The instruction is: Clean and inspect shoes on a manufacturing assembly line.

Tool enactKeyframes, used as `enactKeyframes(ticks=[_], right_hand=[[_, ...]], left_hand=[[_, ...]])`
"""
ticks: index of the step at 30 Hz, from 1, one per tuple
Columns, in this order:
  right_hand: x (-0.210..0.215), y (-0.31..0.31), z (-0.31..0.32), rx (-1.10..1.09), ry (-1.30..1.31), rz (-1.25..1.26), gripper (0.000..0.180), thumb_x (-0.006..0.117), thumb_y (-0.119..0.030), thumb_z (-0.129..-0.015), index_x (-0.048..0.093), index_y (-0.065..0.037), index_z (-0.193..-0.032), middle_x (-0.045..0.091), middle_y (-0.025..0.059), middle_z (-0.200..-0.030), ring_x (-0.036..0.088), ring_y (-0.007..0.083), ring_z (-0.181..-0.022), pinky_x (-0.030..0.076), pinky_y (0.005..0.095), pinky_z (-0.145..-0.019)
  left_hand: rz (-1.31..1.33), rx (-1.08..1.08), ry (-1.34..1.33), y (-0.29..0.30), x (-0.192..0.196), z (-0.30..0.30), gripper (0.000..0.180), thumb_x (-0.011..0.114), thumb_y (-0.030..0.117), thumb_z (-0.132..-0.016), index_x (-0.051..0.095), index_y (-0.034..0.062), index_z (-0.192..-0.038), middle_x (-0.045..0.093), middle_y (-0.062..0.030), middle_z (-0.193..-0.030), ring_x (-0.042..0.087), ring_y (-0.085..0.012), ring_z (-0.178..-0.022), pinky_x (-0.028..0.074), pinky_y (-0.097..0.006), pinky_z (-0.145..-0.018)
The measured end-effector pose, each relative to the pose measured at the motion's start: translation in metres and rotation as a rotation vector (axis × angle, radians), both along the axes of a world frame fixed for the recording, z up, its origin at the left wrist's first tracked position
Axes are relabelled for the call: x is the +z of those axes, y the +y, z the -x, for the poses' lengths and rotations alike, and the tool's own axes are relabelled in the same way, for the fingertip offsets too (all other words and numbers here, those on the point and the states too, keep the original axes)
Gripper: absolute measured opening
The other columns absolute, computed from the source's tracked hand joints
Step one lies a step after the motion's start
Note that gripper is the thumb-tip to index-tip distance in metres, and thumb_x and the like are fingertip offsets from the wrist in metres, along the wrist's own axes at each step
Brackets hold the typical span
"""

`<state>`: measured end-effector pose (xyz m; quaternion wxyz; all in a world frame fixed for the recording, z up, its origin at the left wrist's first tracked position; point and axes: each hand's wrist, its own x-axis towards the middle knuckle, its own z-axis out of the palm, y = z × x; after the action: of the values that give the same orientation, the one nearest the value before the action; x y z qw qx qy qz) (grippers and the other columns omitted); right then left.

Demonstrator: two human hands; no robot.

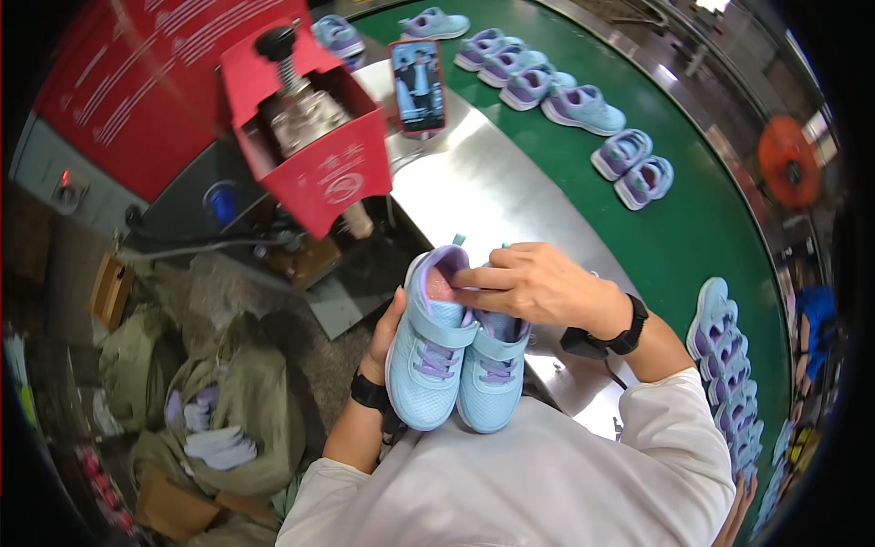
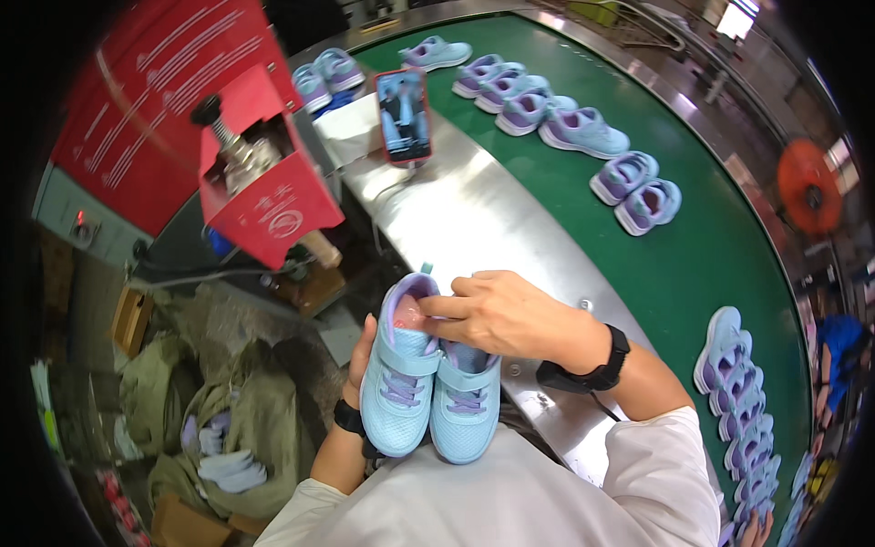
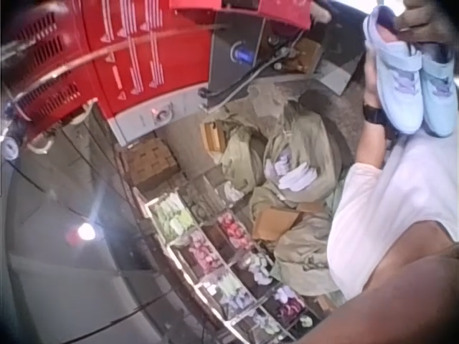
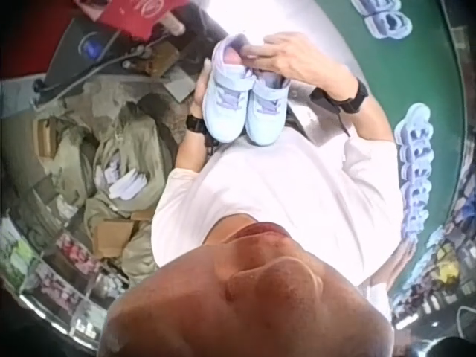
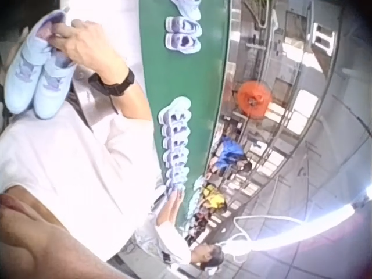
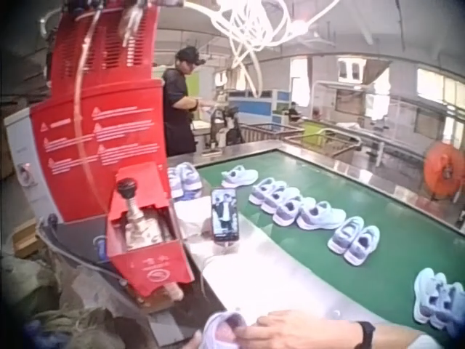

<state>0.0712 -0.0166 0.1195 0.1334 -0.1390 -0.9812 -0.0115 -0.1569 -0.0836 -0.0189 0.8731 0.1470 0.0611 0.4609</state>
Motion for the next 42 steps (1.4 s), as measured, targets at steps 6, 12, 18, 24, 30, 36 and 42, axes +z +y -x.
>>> enactKeyframes(ticks=[6,12,18,24,30,36,42], right_hand=[[0.013,-0.023,-0.084,-0.303,-0.054,-0.002,0.027,0.065,-0.015,-0.074,0.07,-0.016,-0.101,0.063,-0.0047,-0.106,0.053,0.0152,-0.076,0.047,0.0293,-0.064],[0.014,-0.06,-0.157,-0.882,0.024,-0.068,0.022,0.068,-0.004,-0.066,0.069,-0.009,-0.087,0.062,0.0072,-0.08,0.062,0.0271,-0.07,0.049,0.0388,-0.062],[-0.028,-0.087,-0.305,-1.665,0.03,0.003,0.021,0.066,-0.02,-0.08,0.067,0.001,-0.085,0.066,0.0212,-0.085,0.065,0.0388,-0.079,0.05,0.0461,-0.07],[-0.041,-0.045,-0.321,-1.86,0.056,-0.143,0.031,0.063,-0.032,-0.09,0.068,-0.002,-0.091,0.068,0.0228,-0.09,0.066,0.0425,-0.087,0.051,0.0509,-0.074],[-0.036,0.108,-0.276,-1.885,0.01,0.082,0.064,0.054,-0.061,-0.09,0.07,-0.001,-0.104,0.07,0.0237,-0.103,0.065,0.0441,-0.102,0.053,0.0504,-0.085],[-0.092,0.141,-0.321,-1.961,0.045,0.182,0.061,0.068,-0.053,-0.083,0.067,0.001,-0.112,0.067,0.0265,-0.111,0.064,0.0436,-0.106,0.052,0.0492,-0.089],[-0.104,0.09,-0.342,-1.55,0.028,0.312,0.036,0.074,-0.032,-0.074,0.072,0.004,-0.081,0.069,0.0256,-0.081,0.07,0.0385,-0.079,0.054,0.0458,-0.073]], left_hand=[[-0.045,-0.344,0.084,0.036,0.024,-0.078,0.068,0.037,0.056,-0.102,0.035,0.0057,-0.147,0.047,-0.0151,-0.144,0.05,-0.0274,-0.131,0.039,-0.043,-0.112],[-0.116,-0.738,-0.537,0.065,0.0,-0.098,0.09,0.03,0.071,-0.096,0.019,0.0047,-0.156,0.03,-0.015,-0.158,0.031,-0.0323,-0.145,0.03,-0.057,-0.113],[-0.062,-0.303,0.159,0.07,0.014,-0.057,0.076,0.04,0.055,-0.101,0.025,0.0023,-0.153,0.028,-0.0153,-0.158,0.023,-0.0306,-0.148,0.03,-0.056,-0.114],[-0.075,-0.215,0.151,0.052,0.006,-0.06,0.06,0.046,0.038,-0.103,0.033,0.0004,-0.148,0.029,-0.0141,-0.157,0.02,-0.028,-0.149,0.026,-0.051,-0.118],[-0.069,-0.173,0.154,0.053,0.008,-0.065,0.057,0.044,0.033,-0.105,0.032,-0.0006,-0.148,0.027,-0.0146,-0.158,0.018,-0.0278,-0.15,0.024,-0.049,-0.119],[-0.081,-0.128,0.158,0.035,0.008,-0.072,0.057,0.043,0.032,-0.105,0.03,-0.001,-0.15,0.025,-0.0148,-0.159,0.018,-0.0273,-0.15,0.024,-0.048,-0.119],[-0.07,-0.123,0.135,0.038,-0.001,-0.063,0.059,0.043,0.033,-0.105,0.028,-0.0008,-0.151,0.023,-0.0157,-0.16,0.017,-0.0281,-0.15,0.022,-0.048,-0.12]])
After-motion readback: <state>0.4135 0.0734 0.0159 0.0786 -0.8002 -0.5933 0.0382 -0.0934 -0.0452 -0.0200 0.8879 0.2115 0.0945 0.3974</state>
